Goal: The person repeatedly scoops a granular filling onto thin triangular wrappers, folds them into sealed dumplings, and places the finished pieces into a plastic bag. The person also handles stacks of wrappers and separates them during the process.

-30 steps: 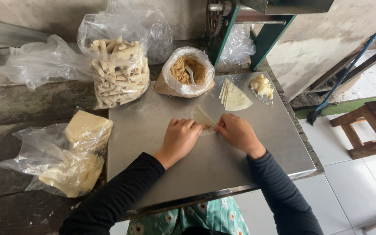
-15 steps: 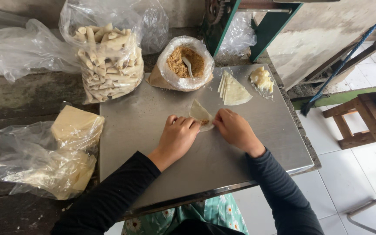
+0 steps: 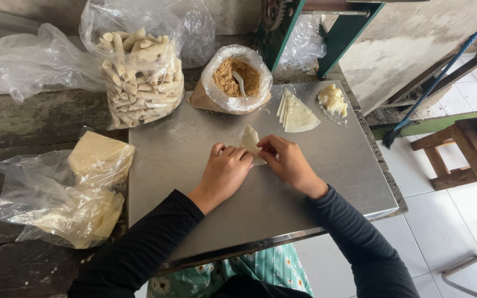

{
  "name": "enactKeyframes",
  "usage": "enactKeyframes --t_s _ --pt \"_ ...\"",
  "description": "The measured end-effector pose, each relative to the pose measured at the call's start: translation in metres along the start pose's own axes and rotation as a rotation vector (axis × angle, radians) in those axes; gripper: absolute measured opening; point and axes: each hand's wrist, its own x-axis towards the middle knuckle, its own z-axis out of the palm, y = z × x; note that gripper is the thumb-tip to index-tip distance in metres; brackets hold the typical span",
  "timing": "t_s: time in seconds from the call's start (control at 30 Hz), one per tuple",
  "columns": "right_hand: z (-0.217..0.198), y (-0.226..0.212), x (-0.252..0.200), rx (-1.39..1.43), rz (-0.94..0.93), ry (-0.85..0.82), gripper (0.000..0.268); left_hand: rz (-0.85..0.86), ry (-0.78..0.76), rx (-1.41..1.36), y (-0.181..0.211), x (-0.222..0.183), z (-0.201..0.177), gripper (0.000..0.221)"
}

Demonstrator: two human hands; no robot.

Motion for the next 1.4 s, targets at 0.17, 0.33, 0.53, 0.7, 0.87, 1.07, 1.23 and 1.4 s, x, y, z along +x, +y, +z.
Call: enactKeyframes --t_s 0.17,0.33,0.53,0.7,0.87,1.07,1.23,1.4 --pt "0.001 0.004 0.001 -0.002 -0.026 0.016 0.016 -0.01 -0.005 -0.018 -0.001 -0.001 0.0 0.012" --pt "0.002 0.007 0.002 0.007 -0.018 0.04 0.016 -0.002 -0.001 -0.022 -0.002 -0.002 0.001 0.013" --pt "0.004 0.005 0.002 0.019 -0.042 0.044 0.015 -0.008 -0.019 -0.024 -0.002 -0.002 0.002 0.013" --pt "0.004 0.001 0.003 -0.048 -0.031 0.017 0.013 0.0 -0.002 -0.017 -0.001 -0.002 0.002 0.015" --pt "0.005 0.002 0.002 -0.072 -0.135 0.009 0.012 -0.035 -0.009 -0.048 0.0 0.0 0.0 0.016" --pt "0.0 -0.001 0.001 -0.12 -0.172 -0.068 0.012 -0.089 -0.048 -0.221 -0.004 0.002 -0.005 0.016" --pt "-0.012 -0.01 0.0 -0.085 -0.175 -0.207 0.02 -0.119 -0.017 -0.235 -0.006 0.002 -0.001 0.005" --pt "-0.008 -0.009 0.0 -0.088 -0.15 -0.159 0.019 -0.188 0.023 -0.248 -0.002 0.007 0.004 0.003"
